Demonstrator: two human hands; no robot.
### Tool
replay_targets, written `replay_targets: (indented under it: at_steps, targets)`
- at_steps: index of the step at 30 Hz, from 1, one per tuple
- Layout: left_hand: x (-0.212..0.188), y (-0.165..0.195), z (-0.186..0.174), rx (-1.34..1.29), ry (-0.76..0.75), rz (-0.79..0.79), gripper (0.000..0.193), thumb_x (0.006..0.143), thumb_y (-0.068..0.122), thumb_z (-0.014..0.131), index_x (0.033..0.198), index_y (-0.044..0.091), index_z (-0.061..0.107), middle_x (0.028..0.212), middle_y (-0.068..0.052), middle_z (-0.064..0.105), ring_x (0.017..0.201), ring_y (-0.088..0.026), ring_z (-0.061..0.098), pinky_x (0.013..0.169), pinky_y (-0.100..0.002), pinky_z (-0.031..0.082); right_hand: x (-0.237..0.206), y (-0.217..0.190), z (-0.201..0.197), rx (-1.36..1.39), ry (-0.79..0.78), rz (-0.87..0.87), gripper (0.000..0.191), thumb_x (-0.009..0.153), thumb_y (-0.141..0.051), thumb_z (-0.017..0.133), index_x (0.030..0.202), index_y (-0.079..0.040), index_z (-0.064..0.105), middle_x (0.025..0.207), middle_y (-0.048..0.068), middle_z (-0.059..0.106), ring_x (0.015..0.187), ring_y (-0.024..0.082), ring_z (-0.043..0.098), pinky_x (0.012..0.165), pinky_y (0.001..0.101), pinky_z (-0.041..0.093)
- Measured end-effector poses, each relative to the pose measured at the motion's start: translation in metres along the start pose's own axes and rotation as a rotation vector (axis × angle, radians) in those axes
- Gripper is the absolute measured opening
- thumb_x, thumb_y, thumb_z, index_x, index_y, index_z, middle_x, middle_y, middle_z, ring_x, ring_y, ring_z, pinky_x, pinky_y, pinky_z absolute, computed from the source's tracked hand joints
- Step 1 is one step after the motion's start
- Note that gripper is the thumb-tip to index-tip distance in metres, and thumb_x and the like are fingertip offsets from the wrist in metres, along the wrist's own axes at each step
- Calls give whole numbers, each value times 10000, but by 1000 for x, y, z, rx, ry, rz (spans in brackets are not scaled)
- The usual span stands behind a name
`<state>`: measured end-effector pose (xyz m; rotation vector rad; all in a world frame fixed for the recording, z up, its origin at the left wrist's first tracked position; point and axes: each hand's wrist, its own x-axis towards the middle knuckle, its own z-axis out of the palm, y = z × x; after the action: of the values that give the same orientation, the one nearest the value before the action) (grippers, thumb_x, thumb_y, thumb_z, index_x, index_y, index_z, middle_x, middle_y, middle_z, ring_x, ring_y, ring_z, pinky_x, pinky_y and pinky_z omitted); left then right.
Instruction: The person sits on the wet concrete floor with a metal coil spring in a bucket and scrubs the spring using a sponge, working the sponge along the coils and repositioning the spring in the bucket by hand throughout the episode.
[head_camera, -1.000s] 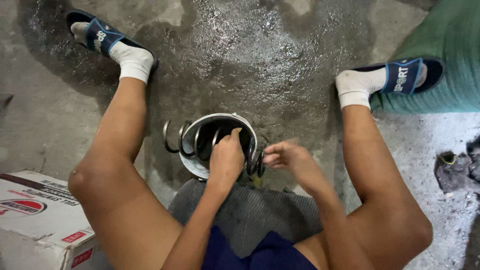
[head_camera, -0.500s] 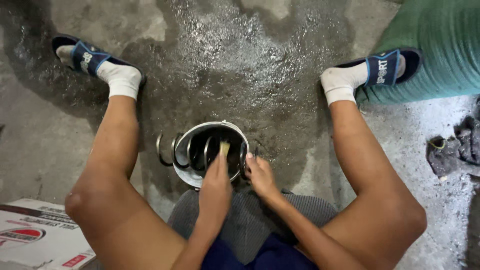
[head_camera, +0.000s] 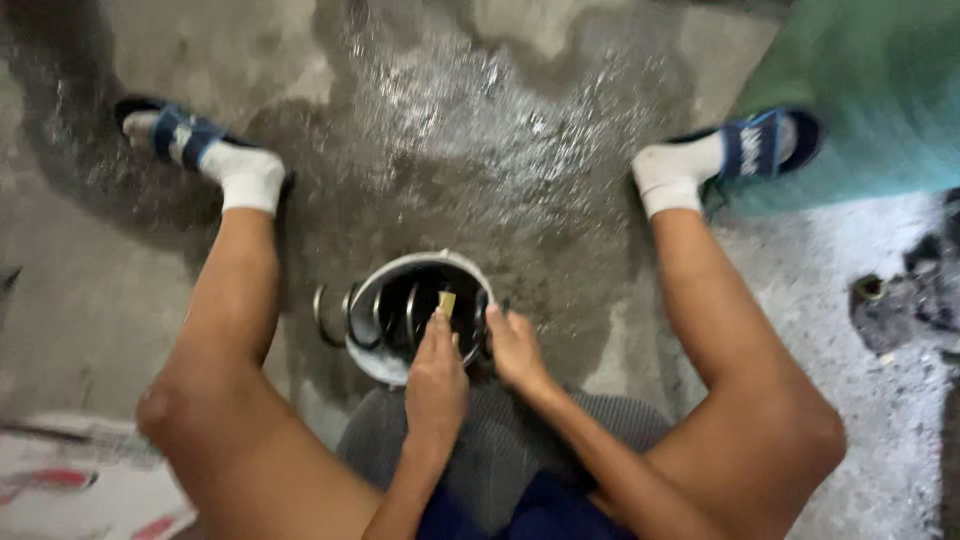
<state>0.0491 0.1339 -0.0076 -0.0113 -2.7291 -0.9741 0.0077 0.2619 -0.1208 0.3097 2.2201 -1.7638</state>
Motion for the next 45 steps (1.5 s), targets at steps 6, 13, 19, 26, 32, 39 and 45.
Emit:
replay_targets:
  at_steps: [6, 13, 19, 26, 32, 39, 45]
  targets:
    - [18, -12, 5, -61, -110, -119, 368, 1050, 91, 509, 1386, -58, 519, 1315, -294, 637, 1183, -462, 637, 962, -464, 524, -1, 7, -1, -61, -39, 51, 622, 1037, -529, 434, 634, -63, 524, 526, 13, 480, 481, 149, 465, 472, 395, 363]
    - [-15, -5, -6, 21, -86, -82, 502, 1014, 109, 528, 1466, -89, 438, 1353, -320, 586, 1161, -471, 633, 922, -462, 526, 0, -8, -4, -30, -39, 38, 601, 1030, -512, 438, 670, -48, 562, 550, 27, 527, 508, 156, 493, 496, 402, 396]
    - [-13, -9, 0, -36, -39, -51, 500, 1025, 103, 508, 1464, -120, 416, 1311, -331, 601, 1083, -480, 649, 867, -472, 553, -1, -2, -4, -71, -4, -72, 627, 1060, -510, 426, 683, -23, 547, 560, 40, 508, 524, 165, 483, 515, 402, 404]
    - [53, -6, 4, 78, -222, -235, 324, 1003, 153, 533, 1306, 60, 603, 1082, -199, 715, 926, -418, 695, 777, -485, 552, 7, -10, -8, -55, -44, 20, 657, 1043, -510, 429, 635, -10, 553, 536, 49, 514, 500, 173, 493, 501, 418, 397]
    - [-23, 11, -14, 72, -14, -37, 469, 999, 125, 531, 1426, -63, 480, 1311, -291, 621, 1119, -431, 656, 880, -437, 563, 1, -10, -2, -153, 52, -14, 667, 1037, -524, 451, 643, 4, 556, 532, 91, 504, 498, 203, 499, 525, 448, 411]
    - [45, -31, 24, 183, -305, -210, 271, 1024, 157, 525, 1190, -36, 621, 994, -255, 719, 884, -413, 714, 758, -486, 567, 3, -7, -1, -102, 26, -68, 654, 1068, -520, 428, 671, -4, 491, 559, 59, 434, 536, 174, 434, 509, 452, 386]
    - [45, -29, 27, 240, -211, -173, 259, 955, 111, 557, 1143, -19, 678, 927, -225, 731, 799, -410, 708, 676, -505, 554, 5, -5, -1, 38, -22, 55, 627, 1041, -473, 485, 640, 7, 522, 537, 33, 458, 506, 160, 428, 483, 456, 355]
